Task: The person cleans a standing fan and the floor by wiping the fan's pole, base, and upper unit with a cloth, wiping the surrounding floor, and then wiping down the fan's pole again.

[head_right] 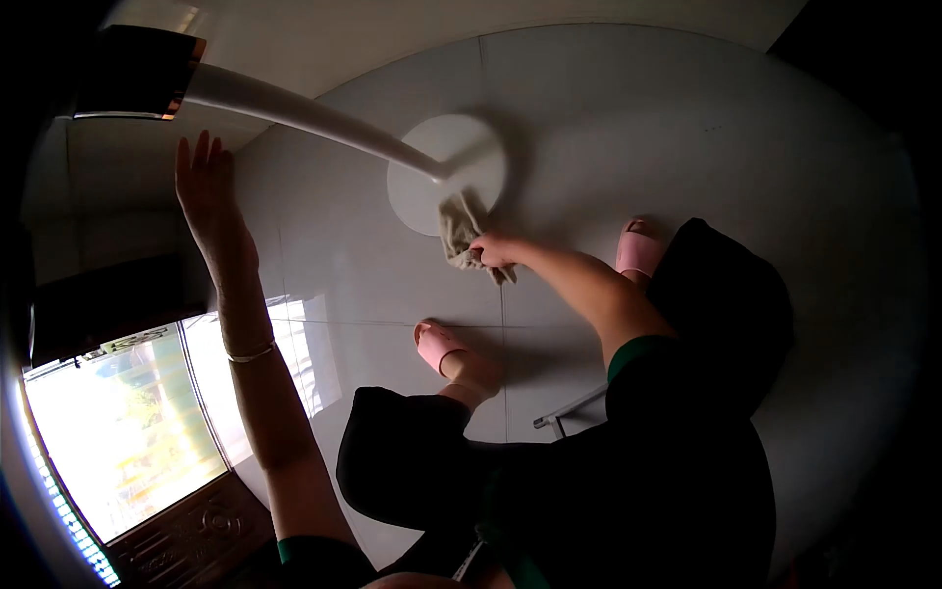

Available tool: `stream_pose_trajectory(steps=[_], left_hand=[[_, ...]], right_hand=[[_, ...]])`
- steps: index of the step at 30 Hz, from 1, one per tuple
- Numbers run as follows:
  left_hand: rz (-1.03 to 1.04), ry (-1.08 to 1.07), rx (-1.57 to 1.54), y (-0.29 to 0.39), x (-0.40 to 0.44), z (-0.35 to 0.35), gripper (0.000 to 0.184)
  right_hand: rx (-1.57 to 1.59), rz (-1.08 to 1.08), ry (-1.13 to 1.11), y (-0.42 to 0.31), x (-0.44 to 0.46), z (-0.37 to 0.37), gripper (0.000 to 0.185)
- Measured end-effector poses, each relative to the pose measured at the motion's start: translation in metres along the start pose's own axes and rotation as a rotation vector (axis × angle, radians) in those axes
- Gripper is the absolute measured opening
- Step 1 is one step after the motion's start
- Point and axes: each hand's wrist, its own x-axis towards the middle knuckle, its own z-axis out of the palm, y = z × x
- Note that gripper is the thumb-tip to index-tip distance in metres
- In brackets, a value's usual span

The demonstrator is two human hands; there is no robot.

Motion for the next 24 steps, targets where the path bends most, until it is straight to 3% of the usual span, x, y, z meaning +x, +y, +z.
stream_pose_trajectory(steps=[2,4,9,11,15,18,20,22,24], left_hand=[[-0.007,-0.072,0.012,0.016,-0.03,-0.018,0.067],[-0.05,-0.128,0.007,0.015,-0.057,-0.023,0.064],[-0.192,-0.283,0.069,0.003,-0.095,-0.024,0.058],[-0.376,-0.564,-0.065,0.0,-0.11,-0.03,0.055],[-0.421,-1.057,0.03,0.011,-0.133,-0.033,0.041],[-0.417,-1.19,0.179,-0.002,-0.154,-0.028,0.04],[-0.462,-1.107,0.219,-0.023,-0.173,-0.022,0.047],[-0.459,-1.207,0.414,-0.054,-0.186,-0.023,0.054],[-0.481,-1.271,0.499,-0.075,-0.186,-0.033,0.057]], right_hand=[[0.211,0.277,-0.376,-0.035,-0.004,-0.036,0.039],[0.228,0.327,-0.464,-0.068,-0.011,-0.087,0.047],[0.021,0.334,-0.353,-0.115,-0.029,-0.215,0.047],[-0.221,0.331,-0.278,-0.117,-0.043,-0.258,0.049],[-0.459,0.465,-0.23,-0.12,-0.087,-0.32,0.043],[-0.367,0.471,-0.23,-0.078,-0.107,-0.34,0.032],[-0.029,0.521,-0.02,-0.056,-0.133,-0.338,0.028],[-0.297,0.482,0.456,-0.032,-0.151,-0.319,0.024],[-0.53,0.558,0.465,-0.035,-0.168,-0.322,0.024]])
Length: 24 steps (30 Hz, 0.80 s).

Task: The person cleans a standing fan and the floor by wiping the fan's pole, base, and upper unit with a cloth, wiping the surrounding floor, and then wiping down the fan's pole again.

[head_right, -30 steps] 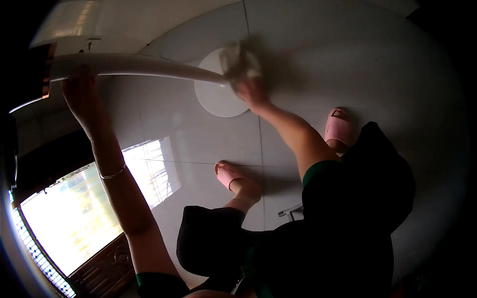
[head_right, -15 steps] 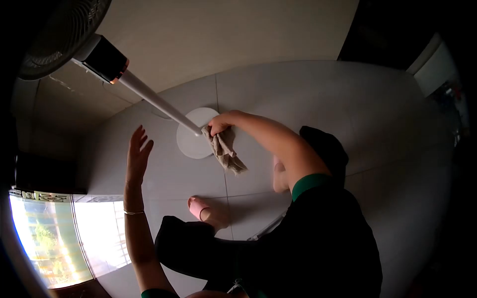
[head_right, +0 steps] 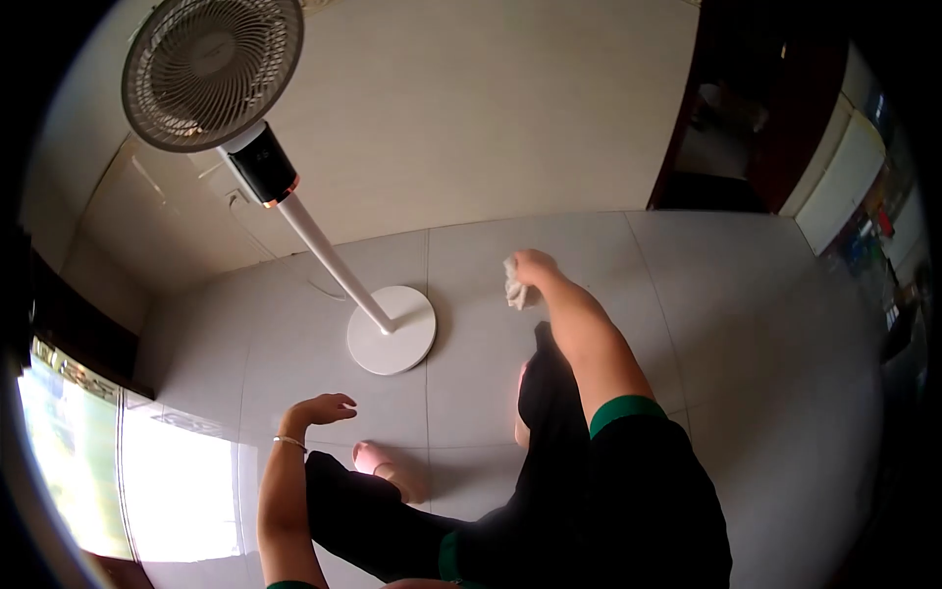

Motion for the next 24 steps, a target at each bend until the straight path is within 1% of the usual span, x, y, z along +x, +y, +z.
stream_pose_trajectory(steps=[2,3,4,6,8,9,10,12,16,17,21,24], left_hand=[[-0.122,-0.067,0.012,-0.046,0.015,0.012,0.056],[-0.148,-0.042,-0.03,-0.064,0.017,0.014,0.054],[-0.205,0.033,-0.086,-0.072,0.012,0.013,0.054],[-0.29,0.129,-0.138,-0.082,0.002,0.014,0.053],[-0.292,0.11,-0.102,-0.094,0.004,0.016,0.054],[-0.269,0.084,-0.09,-0.092,0.001,0.017,0.055],[-0.259,0.026,-0.139,-0.088,-0.001,0.016,0.055],[-0.268,-0.001,-0.159,-0.075,-0.008,0.014,0.053],[-0.244,0.034,-0.146,-0.076,-0.006,0.016,0.052],[-0.227,0.048,-0.136,-0.077,-0.006,0.016,0.052],[-0.219,0.057,-0.159,-0.08,-0.008,0.018,0.052],[-0.228,0.058,-0.172,-0.086,-0.007,0.02,0.052]], right_hand=[[0.027,0.119,0.055,0.01,0.007,0.001,0.027],[0.062,0.115,0.023,0.011,0.007,-0.002,0.026],[0.097,0.116,-0.003,0.01,0.004,-0.006,0.026],[0.072,0.058,-0.001,0.013,0.012,0.005,0.027],[0.002,-0.1,-0.259,0.015,0.015,0.015,0.03],[0.045,-0.084,-0.478,0.014,0.014,0.013,0.036],[0.037,-0.089,-0.499,0.013,0.009,0.013,0.036],[-0.173,-0.162,-0.675,0.013,0.006,0.014,0.041],[-0.165,-0.175,-0.65,0.029,0.018,0.028,0.043],[-0.179,-0.175,-0.692,0.021,0.012,0.018,0.044],[-0.19,-0.114,-0.715,0.016,0.007,0.015,0.046],[-0.202,-0.158,-0.747,0.021,0.012,0.021,0.046]])
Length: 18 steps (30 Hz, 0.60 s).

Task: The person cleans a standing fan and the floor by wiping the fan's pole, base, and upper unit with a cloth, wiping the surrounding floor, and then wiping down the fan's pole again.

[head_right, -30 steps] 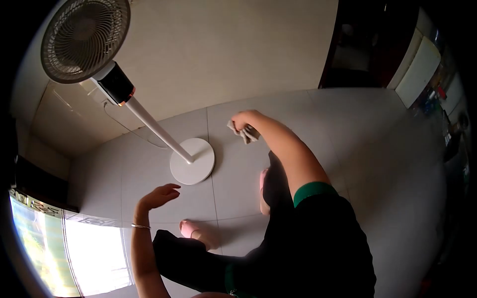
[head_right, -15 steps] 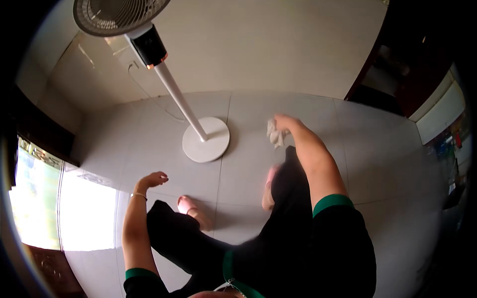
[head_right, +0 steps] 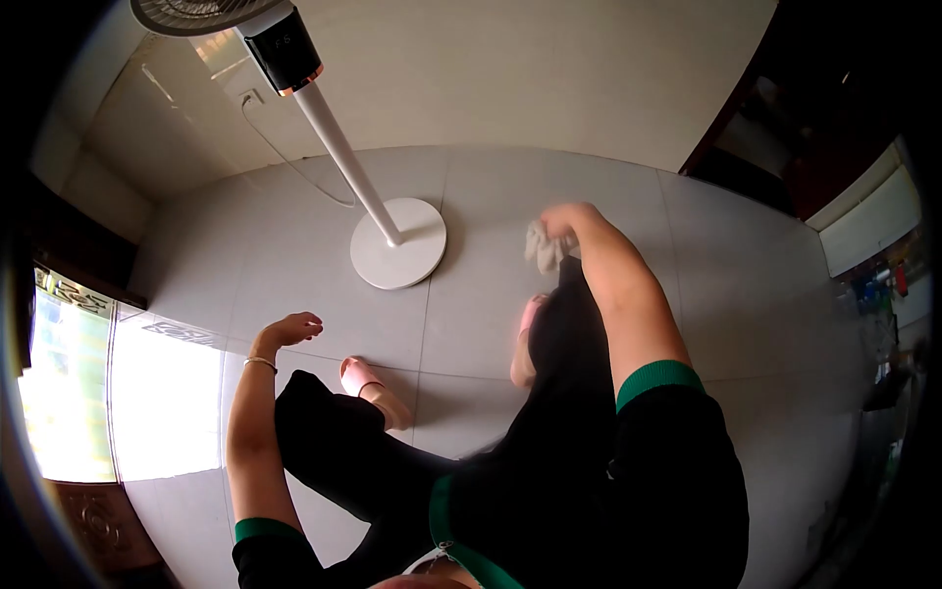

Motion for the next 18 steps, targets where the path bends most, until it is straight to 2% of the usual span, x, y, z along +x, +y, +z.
stream_pose_trajectory(steps=[18], left_hand=[[-0.002,-0.01,0.002,0.002,-0.006,0.0,0.052]], right_hand=[[0.011,-0.018,0.013,-0.009,-0.013,-0.003,0.042]])
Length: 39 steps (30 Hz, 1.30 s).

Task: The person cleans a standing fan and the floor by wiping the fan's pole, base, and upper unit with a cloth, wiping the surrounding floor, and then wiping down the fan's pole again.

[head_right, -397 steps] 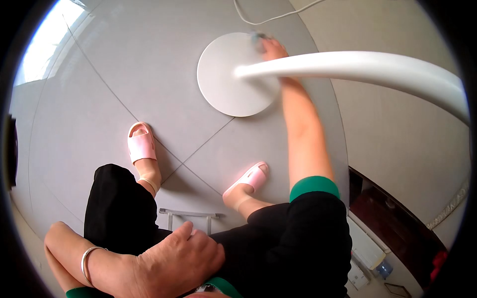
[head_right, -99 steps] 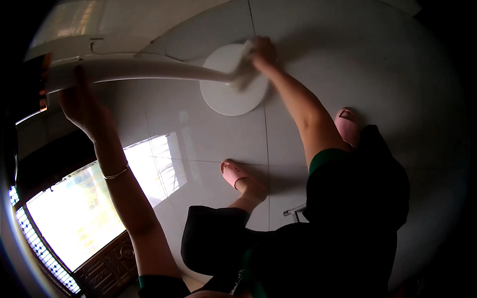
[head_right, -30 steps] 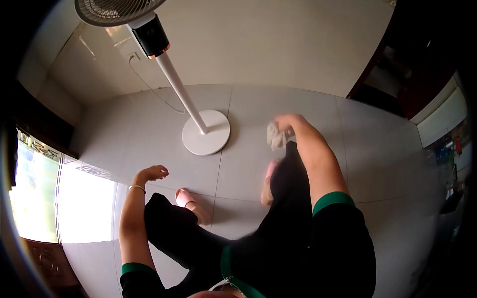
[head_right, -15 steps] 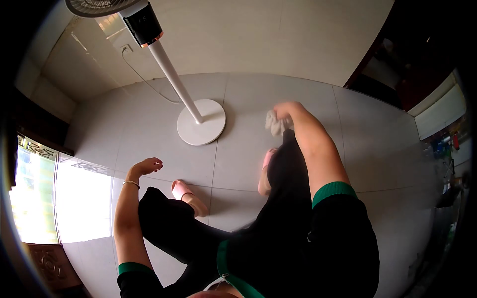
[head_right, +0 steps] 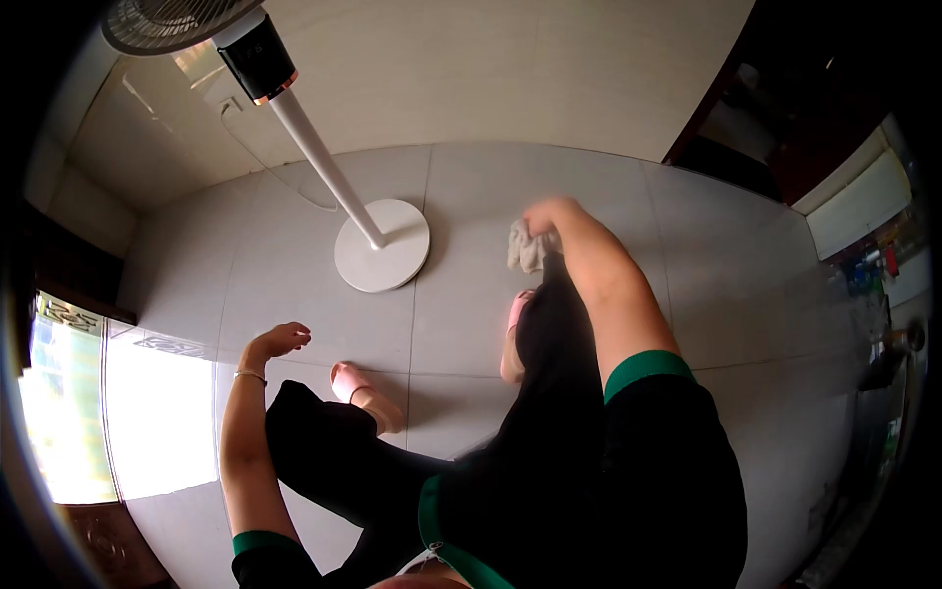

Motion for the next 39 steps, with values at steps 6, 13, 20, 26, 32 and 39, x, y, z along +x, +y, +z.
stream_pose_trajectory(steps=[6,13,20,26,32,39], left_hand=[[0.014,-0.001,0.049,0.0,0.008,0.001,0.051],[-0.028,-0.022,0.089,0.005,0.003,-0.002,0.05],[0.004,-0.002,0.077,-0.028,0.029,0.004,0.05],[-0.034,-0.017,0.06,-0.002,0.009,0.0,0.048],[-0.049,-0.014,0.042,0.004,0.001,-0.002,0.048],[-0.05,-0.015,0.049,0.002,-0.001,-0.001,0.048]], right_hand=[[-0.005,-0.005,-0.014,-0.002,0.002,0.0,0.043],[-0.048,-0.023,-0.035,-0.008,-0.008,-0.004,0.047],[0.034,-0.014,-0.055,-0.006,-0.008,-0.001,0.041],[0.046,0.051,-0.009,-0.01,-0.008,-0.001,0.041],[0.038,0.071,-0.013,-0.009,-0.002,-0.002,0.043],[0.034,0.061,0.01,-0.009,-0.003,-0.002,0.043]])
